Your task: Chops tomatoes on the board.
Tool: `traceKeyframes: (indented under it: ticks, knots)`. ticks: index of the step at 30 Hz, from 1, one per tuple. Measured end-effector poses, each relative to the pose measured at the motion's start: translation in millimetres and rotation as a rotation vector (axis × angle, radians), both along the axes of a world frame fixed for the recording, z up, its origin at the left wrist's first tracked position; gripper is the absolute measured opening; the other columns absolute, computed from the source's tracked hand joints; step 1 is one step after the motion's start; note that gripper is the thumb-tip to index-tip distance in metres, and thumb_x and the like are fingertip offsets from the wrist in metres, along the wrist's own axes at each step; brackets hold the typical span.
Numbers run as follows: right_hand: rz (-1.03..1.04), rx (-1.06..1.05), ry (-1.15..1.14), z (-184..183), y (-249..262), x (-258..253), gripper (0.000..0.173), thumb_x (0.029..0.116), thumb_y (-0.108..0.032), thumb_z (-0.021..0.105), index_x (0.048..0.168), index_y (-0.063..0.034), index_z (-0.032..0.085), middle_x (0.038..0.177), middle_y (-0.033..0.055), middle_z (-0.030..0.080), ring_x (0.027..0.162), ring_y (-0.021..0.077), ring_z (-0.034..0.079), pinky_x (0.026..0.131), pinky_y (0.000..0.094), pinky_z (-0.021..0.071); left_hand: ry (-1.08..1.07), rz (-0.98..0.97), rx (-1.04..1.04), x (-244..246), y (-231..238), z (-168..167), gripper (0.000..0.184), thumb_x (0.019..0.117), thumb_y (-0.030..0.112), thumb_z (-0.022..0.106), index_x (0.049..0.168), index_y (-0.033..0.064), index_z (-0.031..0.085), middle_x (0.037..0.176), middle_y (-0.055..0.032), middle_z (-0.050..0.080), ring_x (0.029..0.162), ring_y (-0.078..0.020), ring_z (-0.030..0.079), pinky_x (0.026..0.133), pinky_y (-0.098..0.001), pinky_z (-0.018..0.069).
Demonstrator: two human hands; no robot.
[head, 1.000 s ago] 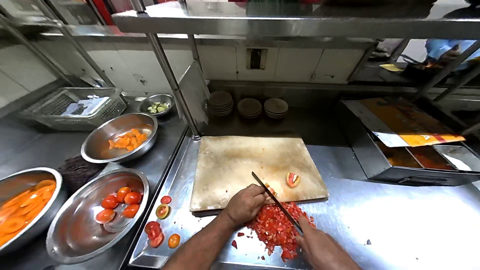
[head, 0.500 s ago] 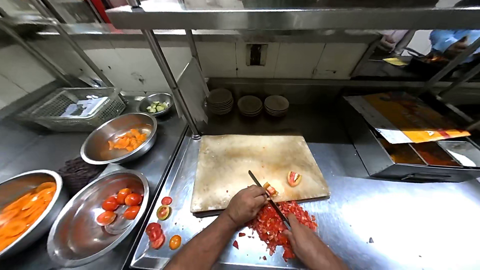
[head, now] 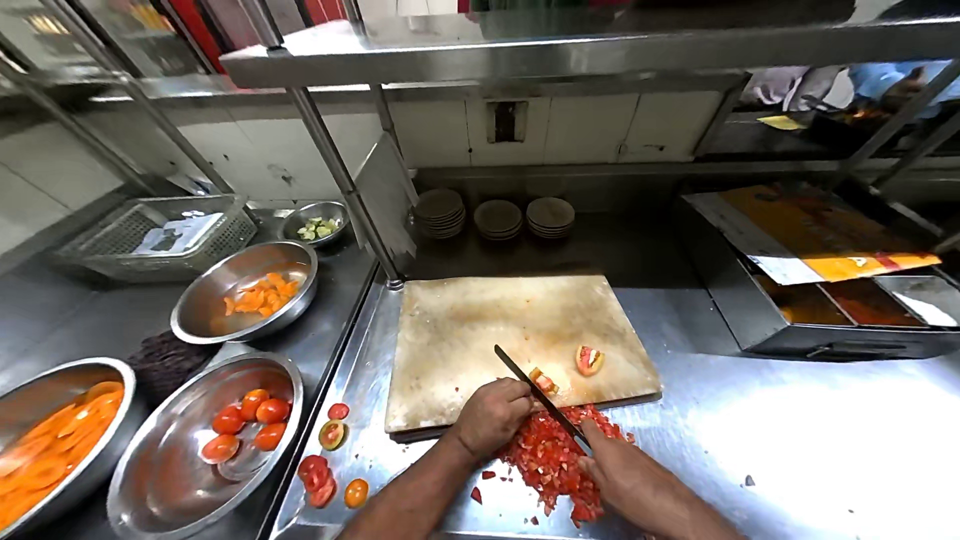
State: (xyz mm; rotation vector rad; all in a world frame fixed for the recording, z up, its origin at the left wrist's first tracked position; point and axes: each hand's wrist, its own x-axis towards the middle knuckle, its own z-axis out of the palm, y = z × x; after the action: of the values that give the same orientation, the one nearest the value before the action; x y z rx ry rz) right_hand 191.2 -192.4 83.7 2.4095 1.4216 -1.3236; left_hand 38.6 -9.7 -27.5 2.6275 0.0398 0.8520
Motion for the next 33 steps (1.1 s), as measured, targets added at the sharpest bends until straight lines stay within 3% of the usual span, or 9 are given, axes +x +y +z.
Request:
traceKeyframes:
  ticks: [2, 7, 12, 17, 21, 26, 28, 30, 33]
  knots:
    - [-0.001, -0.036, -0.006, 12.1, -4.6, -3.8, 0.043, 0.1092, -0.032, 0.048, 0.143, -0.006, 0.041, 0.104, 0.0243, 0.067, 0.098, 0.0424, 0.069, 0.085, 0.0591, 0.0552, -0.003, 0.004, 0.001, -1.6, -2.5, -2.0, 0.023, 0.1038, 0.012, 0.054, 0.092, 0.0059, 0.073, 0.104, -0.0101, 0.074, 0.101, -0.022, 0.072, 0.093, -0.0358, 0.0592]
    - [-0.04, 0.055, -0.007, -42.3, 4.6, -14.3, 0.045, 0.1103, -0.032, 0.044, 0.146, -0.006, 0.039, 0.107, 0.024, 0.069, 0.101, 0.0421, 0.071, 0.088, 0.0581, 0.056, -0.017, -0.003, 0.024, -3.2, 0.9, -2.3, 0.022, 0.1033, 0.009, 0.054, 0.092, 0.0053, 0.073, 0.106, -0.0101, 0.075, 0.102, -0.0211, 0.072, 0.094, -0.0339, 0.0583]
    - [-0.008, -0.008, 0.029, -0.9, -0.9, -4.3, 0.044, 0.1095, -0.032, 0.048, 0.143, -0.0048, 0.041, 0.104, 0.0247, 0.067, 0.097, 0.0426, 0.069, 0.085, 0.0592, 0.0553, -0.016, -0.008, 0.048, -3.8, 0.6, -2.4, 0.023, 0.1032, 0.007, 0.053, 0.092, 0.006, 0.073, 0.103, -0.0089, 0.074, 0.101, -0.0204, 0.071, 0.093, -0.0329, 0.0582]
    - [-0.069, 0.048, 0.013, -47.3, 0.9, -16.5, 0.046, 0.1103, -0.034, 0.045, 0.146, -0.006, 0.039, 0.107, 0.0245, 0.069, 0.101, 0.0425, 0.071, 0.088, 0.0588, 0.0558, -0.022, -0.002, 0.067, -4.0, 2.1, -5.0, 0.021, 0.1018, 0.004, 0.054, 0.091, 0.0052, 0.072, 0.107, -0.0096, 0.074, 0.103, -0.0213, 0.072, 0.095, -0.0333, 0.0581]
    - [-0.063, 0.057, 0.033, -47.5, 1.0, -13.8, 0.044, 0.1105, -0.034, 0.044, 0.145, -0.0075, 0.038, 0.106, 0.0235, 0.068, 0.099, 0.0413, 0.071, 0.087, 0.0576, 0.0566, 0.088, 0.026, -0.092, -3.1, 0.1, 10.0, 0.022, 0.1046, 0.019, 0.057, 0.114, 0.0082, 0.073, 0.112, -0.0138, 0.07, 0.108, -0.0253, 0.068, 0.099, -0.0357, 0.056]
    - [0.005, 0.049, -0.063, -39.8, -2.2, -18.4, 0.04, 0.1104, -0.03, 0.043, 0.143, -0.0074, 0.041, 0.107, 0.0239, 0.07, 0.102, 0.0435, 0.071, 0.088, 0.0602, 0.0557, 0.378, 0.001, -0.048, 3.8, 10.5, 42.4, 0.022, 0.1026, 0.026, 0.058, 0.11, 0.0132, 0.075, 0.127, -0.0134, 0.065, 0.121, -0.0337, 0.059, 0.106, -0.0538, 0.0443]
    - [0.005, 0.044, -0.083, -28.6, -8.5, -18.7, 0.04, 0.11, -0.032, 0.045, 0.142, -0.0081, 0.043, 0.106, 0.0242, 0.071, 0.102, 0.0442, 0.071, 0.087, 0.0611, 0.0555, 0.321, -0.001, 0.018, 3.4, 13.5, 43.8, 0.023, 0.0996, 0.023, 0.062, 0.12, 0.0213, 0.073, 0.135, -0.0115, 0.063, 0.129, -0.0344, 0.056, 0.107, -0.0578, 0.0423]
    - [-0.053, 0.079, -0.016, -19.3, -22.0, -12.3, 0.041, 0.1092, -0.033, 0.047, 0.142, -0.0076, 0.045, 0.103, 0.024, 0.07, 0.099, 0.0436, 0.071, 0.086, 0.0609, 0.055, 0.19, 0.026, 0.076, 2.2, 18.2, 36.4, 0.039, 0.0956, 0.028, 0.068, 0.134, 0.0329, 0.064, 0.145, -0.0113, 0.057, 0.138, -0.0336, 0.05, 0.111, -0.0586, 0.0409]
    - [-0.225, 0.16, 0.114, -20.0, -49.7, 4.2, 0.047, 0.1068, -0.031, 0.054, 0.145, -0.0039, 0.046, 0.1, 0.0257, 0.069, 0.092, 0.0432, 0.07, 0.083, 0.0612, 0.0547, 0.229, -0.018, 0.02, 5.7, 28.5, 31.0, 0.049, 0.0959, 0.038, 0.07, 0.143, 0.0309, 0.059, 0.157, -0.0129, 0.046, 0.15, -0.0338, 0.035, 0.12, -0.0576, 0.0319]
